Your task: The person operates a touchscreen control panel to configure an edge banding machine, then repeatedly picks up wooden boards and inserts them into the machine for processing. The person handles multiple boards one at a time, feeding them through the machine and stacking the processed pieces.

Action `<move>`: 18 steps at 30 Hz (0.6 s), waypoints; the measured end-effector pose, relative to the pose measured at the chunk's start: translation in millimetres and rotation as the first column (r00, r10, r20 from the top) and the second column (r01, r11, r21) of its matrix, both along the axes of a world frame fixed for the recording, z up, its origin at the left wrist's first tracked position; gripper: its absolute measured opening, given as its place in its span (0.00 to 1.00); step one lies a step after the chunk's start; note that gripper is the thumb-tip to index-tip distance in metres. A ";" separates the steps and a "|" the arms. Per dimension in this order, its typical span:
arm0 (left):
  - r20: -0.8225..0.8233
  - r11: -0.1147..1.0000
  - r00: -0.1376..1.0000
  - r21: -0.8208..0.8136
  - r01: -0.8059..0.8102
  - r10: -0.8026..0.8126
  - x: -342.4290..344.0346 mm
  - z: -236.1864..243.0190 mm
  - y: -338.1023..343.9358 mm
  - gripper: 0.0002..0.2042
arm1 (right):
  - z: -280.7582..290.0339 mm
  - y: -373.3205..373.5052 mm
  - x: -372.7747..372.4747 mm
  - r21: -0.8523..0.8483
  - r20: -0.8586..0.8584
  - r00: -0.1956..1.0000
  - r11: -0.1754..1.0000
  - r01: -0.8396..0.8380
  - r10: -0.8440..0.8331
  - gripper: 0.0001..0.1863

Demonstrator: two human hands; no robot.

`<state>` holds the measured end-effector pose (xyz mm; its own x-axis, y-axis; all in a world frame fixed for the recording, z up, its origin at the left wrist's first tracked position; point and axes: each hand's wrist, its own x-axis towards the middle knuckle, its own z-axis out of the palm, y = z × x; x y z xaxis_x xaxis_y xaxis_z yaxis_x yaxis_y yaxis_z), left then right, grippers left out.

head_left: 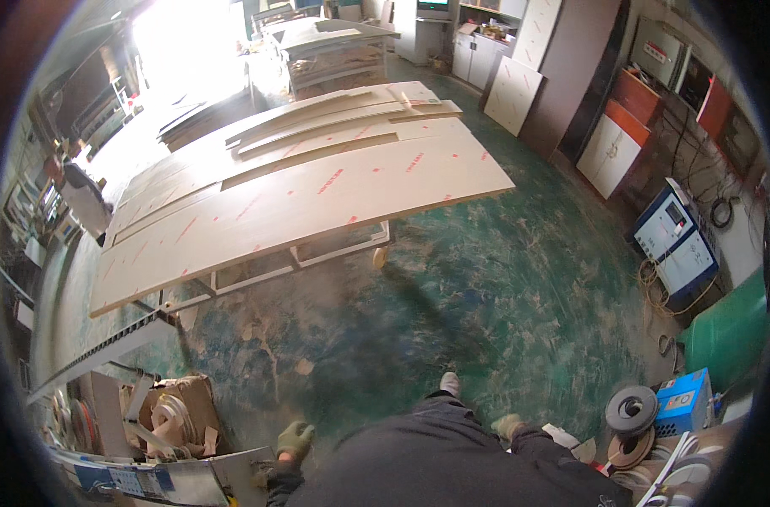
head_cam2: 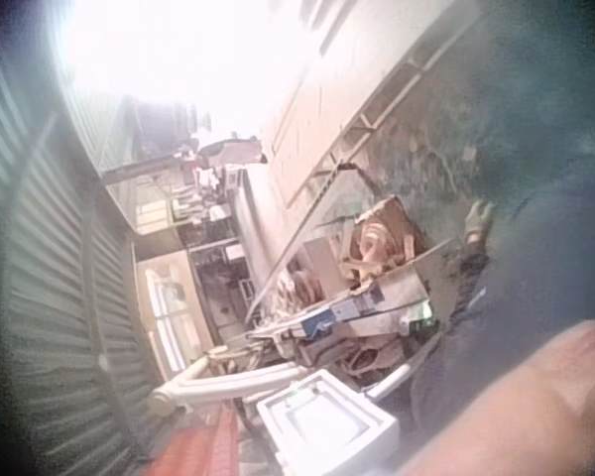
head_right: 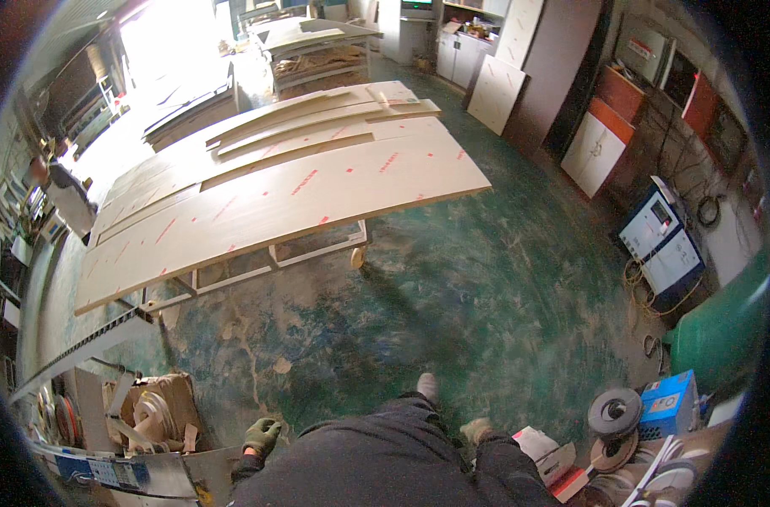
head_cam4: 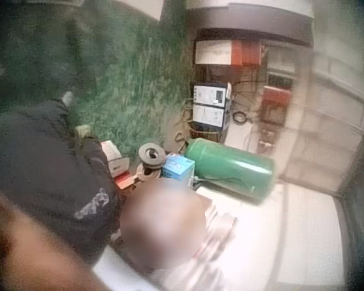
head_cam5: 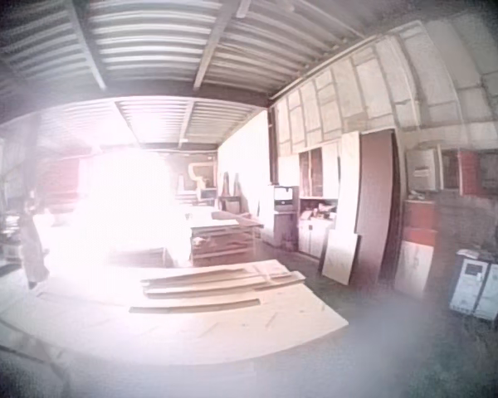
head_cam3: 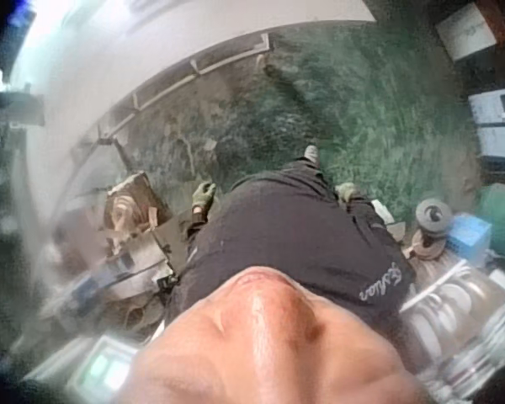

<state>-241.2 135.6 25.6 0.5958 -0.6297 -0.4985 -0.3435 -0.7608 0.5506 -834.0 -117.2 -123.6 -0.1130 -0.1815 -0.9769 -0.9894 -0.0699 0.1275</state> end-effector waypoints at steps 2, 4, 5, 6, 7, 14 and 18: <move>-0.084 0.990 0.987 -0.033 -0.137 0.134 -0.5 -30.2 6.7 0.23 | -12.2 -23.6 -7.6 -0.104 0.081 0.992 0.991 -0.089 0.097 0.18; 0.034 0.985 0.985 -0.002 -0.171 0.171 -1.3 -66.5 18.2 0.22 | -24.0 -38.6 -20.6 -0.328 0.145 0.896 0.875 -0.356 0.419 0.13; -0.035 0.981 0.985 -0.092 -0.171 0.168 -5.8 -83.5 28.5 0.20 | -29.2 -53.6 -25.4 -0.293 0.175 0.912 0.903 -0.313 0.372 0.14; 0.109 0.999 0.993 -0.003 0.039 -0.038 -13.7 -101.0 35.6 0.19 | -28.5 -71.2 -38.9 -0.231 0.154 0.969 0.961 -0.153 0.191 0.16; 0.262 0.966 0.931 0.112 0.232 -0.254 -22.9 -115.4 40.9 0.19 | -25.4 -89.6 -51.1 -0.260 0.194 0.973 0.963 -0.075 0.128 0.19; 0.205 0.809 0.798 0.323 0.492 -0.567 -129.4 -154.2 13.0 0.20 | 16.5 -144.8 -162.7 -0.243 0.207 0.817 0.781 0.576 -0.538 0.32; 0.258 0.725 0.682 0.340 0.599 -0.684 -155.2 -163.2 -32.8 0.21 | 25.6 -185.1 -213.4 -0.340 0.277 0.739 0.656 0.674 -0.615 0.33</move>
<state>-396.4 102.9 -137.6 0.2384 -0.8259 -0.5110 -0.9211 -0.3591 0.1507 -1047.4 -302.3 -97.9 -0.2327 -0.4770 -0.8475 -0.7743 0.6181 -0.1353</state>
